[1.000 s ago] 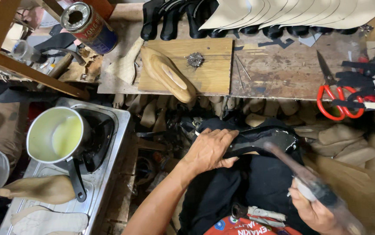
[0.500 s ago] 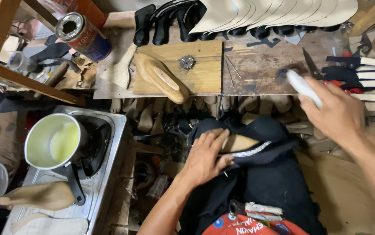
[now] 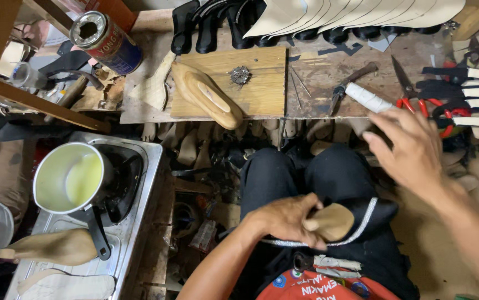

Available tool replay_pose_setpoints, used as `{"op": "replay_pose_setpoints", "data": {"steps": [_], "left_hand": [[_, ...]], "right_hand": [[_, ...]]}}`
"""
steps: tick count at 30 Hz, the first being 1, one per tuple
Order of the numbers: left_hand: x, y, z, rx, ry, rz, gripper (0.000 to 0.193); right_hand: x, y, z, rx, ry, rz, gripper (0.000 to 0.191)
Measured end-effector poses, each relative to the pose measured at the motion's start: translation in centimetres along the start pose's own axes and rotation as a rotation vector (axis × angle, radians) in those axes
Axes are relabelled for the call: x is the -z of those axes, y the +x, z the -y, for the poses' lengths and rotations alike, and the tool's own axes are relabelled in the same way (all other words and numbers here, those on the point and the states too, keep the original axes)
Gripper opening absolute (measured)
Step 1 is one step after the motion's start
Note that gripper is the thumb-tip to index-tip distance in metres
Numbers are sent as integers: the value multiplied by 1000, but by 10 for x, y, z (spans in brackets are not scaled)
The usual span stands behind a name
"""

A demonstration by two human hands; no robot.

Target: The person works on a black high-heeled shoe placed on a wooden shoe last. They apply glue to the shoe's sole edge, press the sole to the last, and use a hammer to drive nails into the heel area. The person repeatedly adjusts the shoe and uses a small tool to press the sole edge.

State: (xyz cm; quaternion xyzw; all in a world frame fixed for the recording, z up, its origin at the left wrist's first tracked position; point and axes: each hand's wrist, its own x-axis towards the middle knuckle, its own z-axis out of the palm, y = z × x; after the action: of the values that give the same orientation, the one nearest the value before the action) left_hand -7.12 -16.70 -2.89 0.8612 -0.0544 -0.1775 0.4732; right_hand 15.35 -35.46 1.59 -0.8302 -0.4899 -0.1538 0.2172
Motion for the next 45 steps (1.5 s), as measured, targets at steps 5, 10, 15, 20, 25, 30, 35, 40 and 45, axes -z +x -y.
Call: {"op": "replay_pose_setpoints", "data": {"steps": [5, 10, 15, 20, 25, 30, 35, 40, 45], "left_hand": [[-12, -6, -9, 76, -199, 57, 111], [-15, -15, -26, 39, -149, -21, 113], [11, -33, -6, -152, -526, 76, 101], [-5, -35, 28, -101, -1193, 132, 93], [-35, -19, 40, 75, -1278, 87, 78], [-36, -16, 38, 96, -1338, -288, 65], [-33, -2, 32, 229, -1418, -489, 61], [-36, 5, 30, 178, -1402, -549, 65], [-42, 14, 27, 146, -1273, -618, 68]], "right_hand": [[13, -63, 21, -329, 424, 338, 48], [24, -88, 17, -190, 482, 699, 88], [32, -93, 3, -114, 608, 560, 83], [34, -80, 9, 89, 799, 337, 80], [21, -54, 35, 252, 446, 168, 67], [18, -84, 81, 313, 255, -21, 41], [9, -113, 119, 616, 506, 318, 43], [10, -114, 131, 590, 530, 258, 37], [23, -107, 130, 569, 583, 322, 34]]}}
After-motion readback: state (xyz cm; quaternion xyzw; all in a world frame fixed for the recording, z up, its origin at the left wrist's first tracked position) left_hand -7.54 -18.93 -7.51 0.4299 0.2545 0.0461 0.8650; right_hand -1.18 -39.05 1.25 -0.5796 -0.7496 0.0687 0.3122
